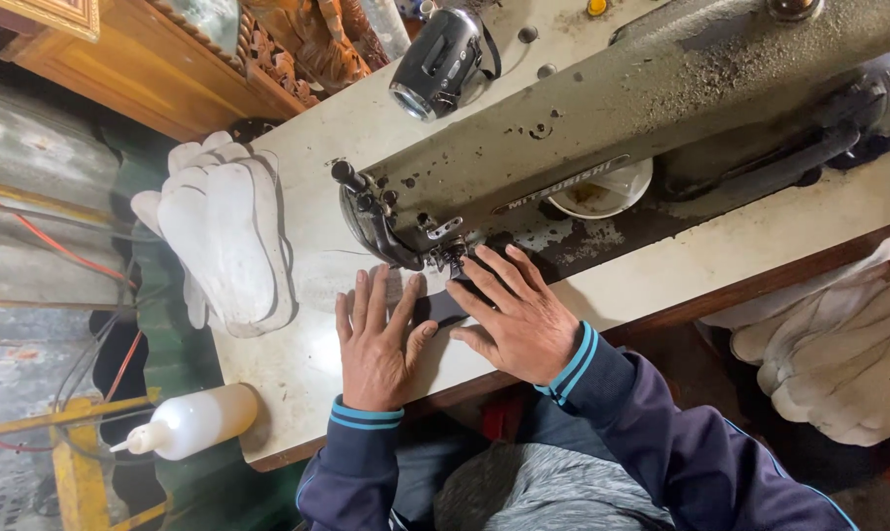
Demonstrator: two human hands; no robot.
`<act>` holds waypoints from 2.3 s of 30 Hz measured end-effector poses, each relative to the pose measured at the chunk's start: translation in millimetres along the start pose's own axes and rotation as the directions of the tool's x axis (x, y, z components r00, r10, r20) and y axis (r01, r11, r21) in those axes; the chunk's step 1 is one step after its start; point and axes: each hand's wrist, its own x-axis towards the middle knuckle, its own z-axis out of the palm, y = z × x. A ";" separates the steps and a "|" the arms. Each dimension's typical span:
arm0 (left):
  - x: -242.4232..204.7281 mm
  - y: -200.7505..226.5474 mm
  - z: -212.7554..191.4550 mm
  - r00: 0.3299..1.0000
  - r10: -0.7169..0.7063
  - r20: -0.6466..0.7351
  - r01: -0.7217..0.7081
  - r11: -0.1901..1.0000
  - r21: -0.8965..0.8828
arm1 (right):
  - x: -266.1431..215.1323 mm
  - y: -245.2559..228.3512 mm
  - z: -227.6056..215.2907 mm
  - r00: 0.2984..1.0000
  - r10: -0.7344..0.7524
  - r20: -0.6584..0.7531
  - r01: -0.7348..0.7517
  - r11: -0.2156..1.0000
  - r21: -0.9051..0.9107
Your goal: The person uses a sewing machine to stitch white shoe insoles. They guide the insoles under the needle, pick up new insoles from a pile, and place the finished ones on the table. A dog is visible in the background.
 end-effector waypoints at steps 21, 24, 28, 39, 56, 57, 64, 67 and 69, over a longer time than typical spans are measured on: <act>-7.6 22.1 -7.6 0.996 -0.015 -0.091 0.022 0.996 0.087 | -1.6 0.4 4.1 1.000 0.007 0.026 -0.007 1.000 -0.012; -12.9 24.2 -7.2 0.994 -0.036 -0.100 0.042 0.998 0.055 | -2.3 0.7 3.5 0.999 0.005 0.037 -0.004 1.000 -0.018; -18.4 32.3 -11.6 0.993 -0.053 -0.101 0.055 0.998 0.014 | -3.0 1.3 6.9 0.999 0.003 0.035 -0.003 1.000 -0.012; -25.9 50.6 -24.7 1.000 0.010 0.011 -0.008 0.991 -0.135 | 2.1 0.5 -4.3 0.998 -0.045 -0.032 0.044 0.999 -0.016; -50.5 62.3 -39.2 0.996 0.071 -0.048 -0.083 0.931 -0.356 | 4.1 -1.0 -3.5 0.999 -0.033 -0.015 0.032 0.997 -0.072; -48.8 59.8 -41.0 0.993 0.077 -0.086 -0.105 0.912 -0.396 | 3.8 -1.5 -3.1 0.999 -0.034 -0.028 0.032 0.996 -0.083; -34.9 20.7 -24.3 0.990 0.119 -0.072 -0.135 0.946 -0.295 | 4.8 -1.8 -4.1 0.998 -0.045 -0.048 0.043 0.998 -0.041; -32.4 14.9 -17.8 0.991 0.134 0.006 -0.129 0.962 -0.240 | 5.1 -1.6 -5.1 0.998 -0.034 -0.051 0.032 0.999 -0.034; -32.5 13.8 -16.2 0.990 0.140 -0.013 -0.139 0.964 -0.225 | 5.7 -0.9 -4.4 0.998 -0.049 -0.049 0.048 0.998 -0.032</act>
